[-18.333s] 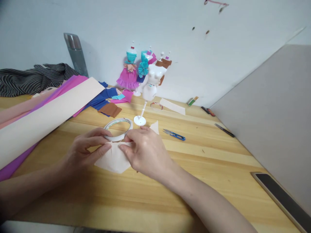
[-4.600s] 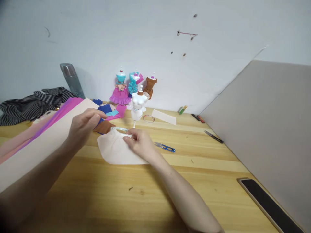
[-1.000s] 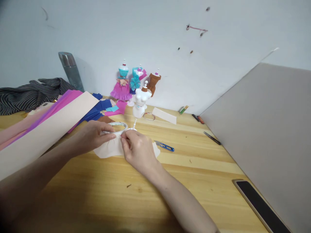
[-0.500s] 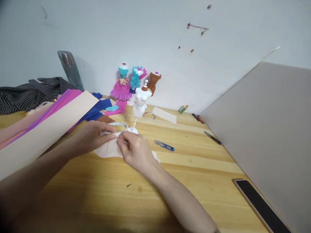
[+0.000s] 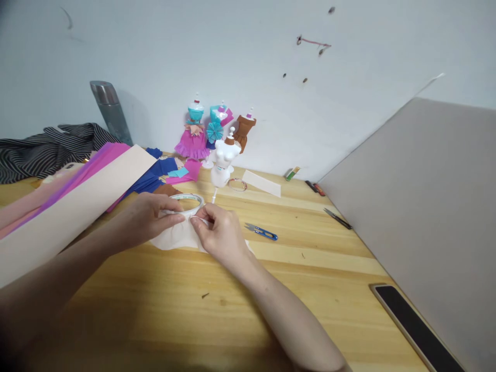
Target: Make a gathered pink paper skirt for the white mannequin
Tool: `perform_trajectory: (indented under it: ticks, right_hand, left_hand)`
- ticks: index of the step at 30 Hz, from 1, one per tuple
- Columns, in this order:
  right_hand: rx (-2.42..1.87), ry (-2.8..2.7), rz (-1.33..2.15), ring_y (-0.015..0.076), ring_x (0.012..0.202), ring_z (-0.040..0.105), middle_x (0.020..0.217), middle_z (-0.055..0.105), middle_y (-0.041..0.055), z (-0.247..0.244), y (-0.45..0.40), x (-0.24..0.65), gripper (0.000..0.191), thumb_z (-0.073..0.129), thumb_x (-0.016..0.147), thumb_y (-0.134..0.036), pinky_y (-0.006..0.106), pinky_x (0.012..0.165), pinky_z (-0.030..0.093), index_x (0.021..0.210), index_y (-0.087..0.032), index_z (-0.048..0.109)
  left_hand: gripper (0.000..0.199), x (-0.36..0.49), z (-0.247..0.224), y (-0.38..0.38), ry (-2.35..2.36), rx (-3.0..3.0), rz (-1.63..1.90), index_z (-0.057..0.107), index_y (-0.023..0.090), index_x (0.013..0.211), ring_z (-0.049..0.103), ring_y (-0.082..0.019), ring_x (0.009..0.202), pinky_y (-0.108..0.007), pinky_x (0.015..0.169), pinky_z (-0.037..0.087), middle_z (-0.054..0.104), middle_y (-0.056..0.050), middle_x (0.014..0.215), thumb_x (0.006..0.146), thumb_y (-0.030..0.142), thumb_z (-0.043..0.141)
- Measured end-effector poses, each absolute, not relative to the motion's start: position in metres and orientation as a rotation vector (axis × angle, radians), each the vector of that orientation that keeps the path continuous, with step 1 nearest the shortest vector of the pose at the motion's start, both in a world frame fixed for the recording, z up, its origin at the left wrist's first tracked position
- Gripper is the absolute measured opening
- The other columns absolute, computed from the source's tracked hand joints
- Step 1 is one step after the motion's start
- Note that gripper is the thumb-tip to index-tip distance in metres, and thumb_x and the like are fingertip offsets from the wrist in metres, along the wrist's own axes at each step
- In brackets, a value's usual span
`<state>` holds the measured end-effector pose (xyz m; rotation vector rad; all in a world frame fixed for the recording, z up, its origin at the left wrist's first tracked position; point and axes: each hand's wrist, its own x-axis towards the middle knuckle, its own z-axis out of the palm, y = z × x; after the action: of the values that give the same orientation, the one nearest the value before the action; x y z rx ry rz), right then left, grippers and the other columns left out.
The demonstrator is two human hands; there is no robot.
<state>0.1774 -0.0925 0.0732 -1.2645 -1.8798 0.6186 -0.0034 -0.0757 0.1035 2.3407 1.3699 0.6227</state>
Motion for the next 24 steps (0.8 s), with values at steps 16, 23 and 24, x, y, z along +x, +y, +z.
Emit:
perform_trajectory:
  ticks: [16,23,24]
  right_hand:
    - [-1.148,-1.944,0.508,0.0098,0.05,0.047,0.06,0.06,-0.0004,0.0739,-0.1006,0.1716,0.012,0.055,0.082,-0.022,0.022,0.051,0.036,0.074,-0.017,0.063]
    - [-1.182,-1.897,0.563,0.0092,0.048,0.042,0.057,0.056,-0.0011,0.0743,-0.0997,0.1708,0.015,0.054,0.082,-0.024,0.022,0.049,0.033,0.072,-0.017,0.062]
    - [-1.192,-1.882,0.579,0.009,0.048,0.042,0.057,0.054,-0.0015,0.0744,-0.099,0.171,0.015,0.054,0.081,-0.025,0.022,0.048,0.032,0.071,-0.016,0.061]
  left_hand:
    - [0.022,-0.005,0.1032,-0.0757,1.352,2.39,0.662,0.066,0.014,0.063,0.046,-0.01,0.054,-0.022,0.052,0.025,0.055,0.001,0.054,0.081,0.024,0.056]
    - [0.021,-0.0051,0.1037,-0.0765,1.345,2.383,0.681,0.066,0.014,0.064,0.045,-0.009,0.053,-0.022,0.053,0.026,0.056,0.002,0.055,0.081,0.023,0.057]
    - [0.021,-0.0048,0.1047,-0.0769,1.351,2.377,0.672,0.067,0.014,0.064,0.045,-0.01,0.054,-0.022,0.053,0.026,0.056,0.001,0.055,0.081,0.023,0.057]
